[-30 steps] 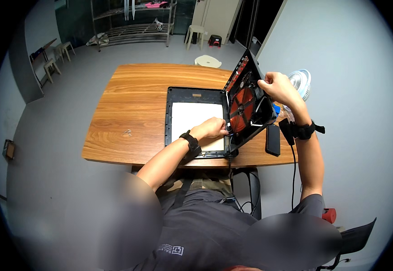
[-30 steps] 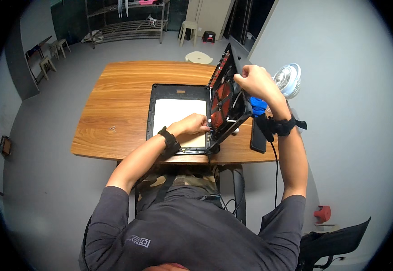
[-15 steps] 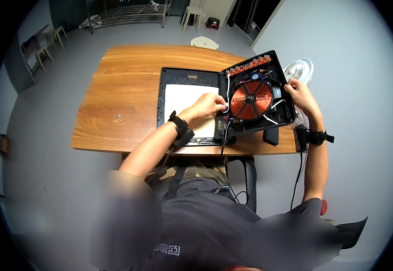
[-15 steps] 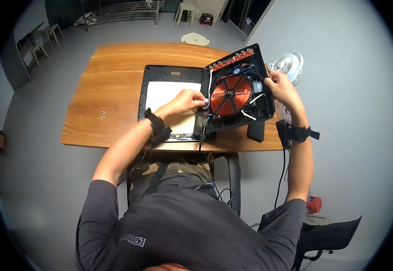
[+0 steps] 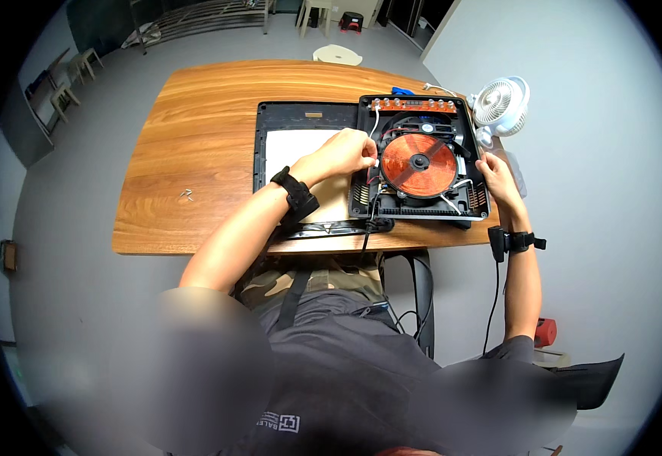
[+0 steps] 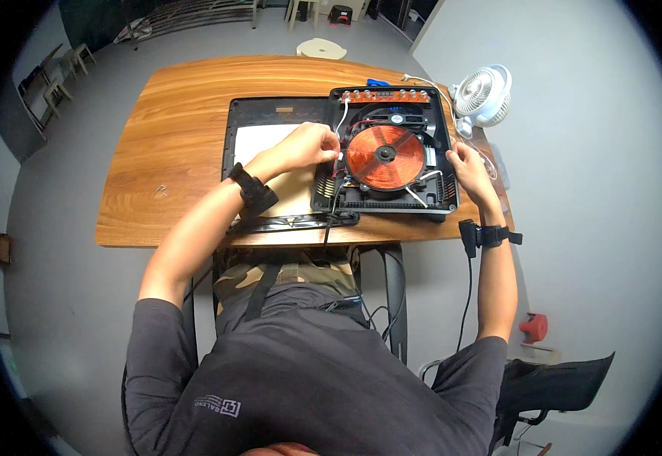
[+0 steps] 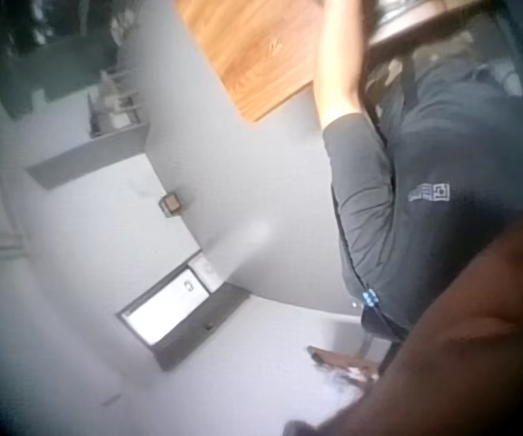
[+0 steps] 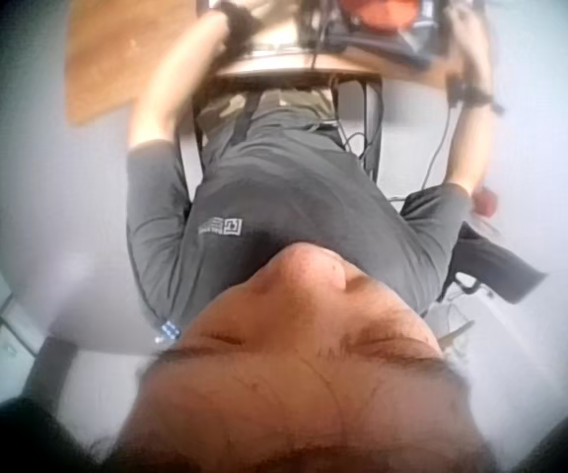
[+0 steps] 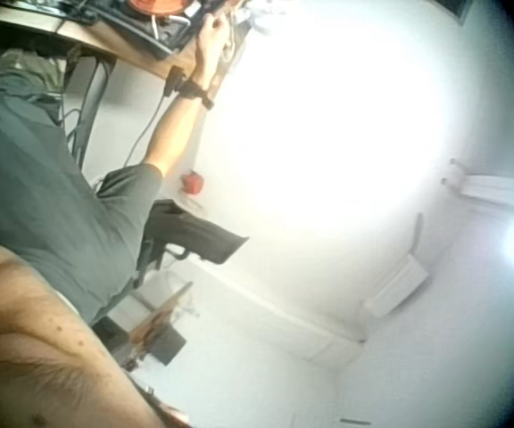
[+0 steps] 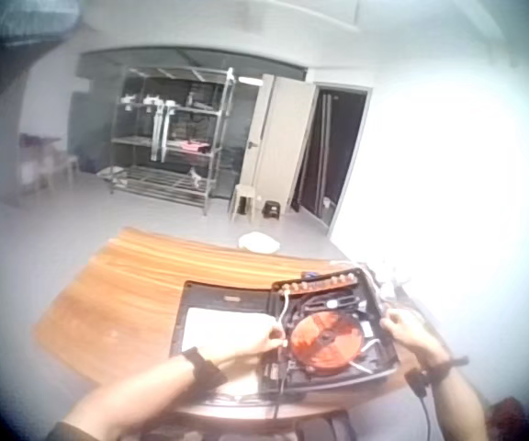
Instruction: The person uses a screwdriver to remove screws from a disassembled electronic device with a copper coil, then places a circuit board into the device and secures it with screws. The person handles the device, screws, and circuit board on a wooden table.
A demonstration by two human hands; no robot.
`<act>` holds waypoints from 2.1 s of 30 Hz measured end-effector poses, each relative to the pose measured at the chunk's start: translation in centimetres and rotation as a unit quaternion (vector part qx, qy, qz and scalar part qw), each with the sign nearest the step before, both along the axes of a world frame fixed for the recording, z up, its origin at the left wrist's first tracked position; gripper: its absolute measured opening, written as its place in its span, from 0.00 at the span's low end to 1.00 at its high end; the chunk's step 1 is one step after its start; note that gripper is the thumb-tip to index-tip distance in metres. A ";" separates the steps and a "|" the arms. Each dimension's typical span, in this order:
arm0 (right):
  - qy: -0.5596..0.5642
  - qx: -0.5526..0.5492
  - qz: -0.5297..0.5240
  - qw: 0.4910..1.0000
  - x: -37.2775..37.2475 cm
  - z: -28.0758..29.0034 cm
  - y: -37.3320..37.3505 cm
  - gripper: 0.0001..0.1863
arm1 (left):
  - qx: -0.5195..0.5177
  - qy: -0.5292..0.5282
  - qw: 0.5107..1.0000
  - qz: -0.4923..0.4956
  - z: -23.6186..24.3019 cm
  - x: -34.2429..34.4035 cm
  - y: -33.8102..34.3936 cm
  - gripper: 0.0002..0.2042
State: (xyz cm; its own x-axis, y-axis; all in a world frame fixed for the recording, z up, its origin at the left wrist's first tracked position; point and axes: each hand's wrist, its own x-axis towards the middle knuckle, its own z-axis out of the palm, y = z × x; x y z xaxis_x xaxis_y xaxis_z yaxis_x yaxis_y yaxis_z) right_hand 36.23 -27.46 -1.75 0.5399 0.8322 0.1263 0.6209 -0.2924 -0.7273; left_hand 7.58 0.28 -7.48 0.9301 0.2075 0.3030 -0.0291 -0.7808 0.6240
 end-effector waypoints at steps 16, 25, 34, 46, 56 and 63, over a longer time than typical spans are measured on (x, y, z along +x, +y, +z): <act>0.034 -0.030 -0.003 0.999 0.4 -3.1 -1.5 0.17 | 0.071 0.060 0.995 -0.026 -0.3 2.3 -0.9 0.08; 0.035 -0.045 -0.003 0.998 0.2 -3.2 -1.5 0.16 | 0.050 0.069 0.996 -0.015 -0.8 2.8 -0.5 0.08; 0.017 -0.061 -0.008 0.998 0.1 -2.9 -1.4 0.16 | 0.036 0.114 0.993 -0.019 0.5 3.2 -0.8 0.07; 0.028 -0.072 0.010 0.997 0.1 -2.6 -1.4 0.17 | 0.042 0.119 0.992 -0.021 -0.2 4.2 -0.3 0.07; -0.001 -0.067 0.012 0.998 0.4 -2.9 -1.6 0.17 | 0.054 0.151 0.987 -0.027 0.5 4.7 -0.4 0.08; -0.022 -0.073 0.027 0.997 0.7 -2.8 -1.4 0.17 | 0.039 0.128 0.991 -0.029 -0.6 4.1 -0.4 0.08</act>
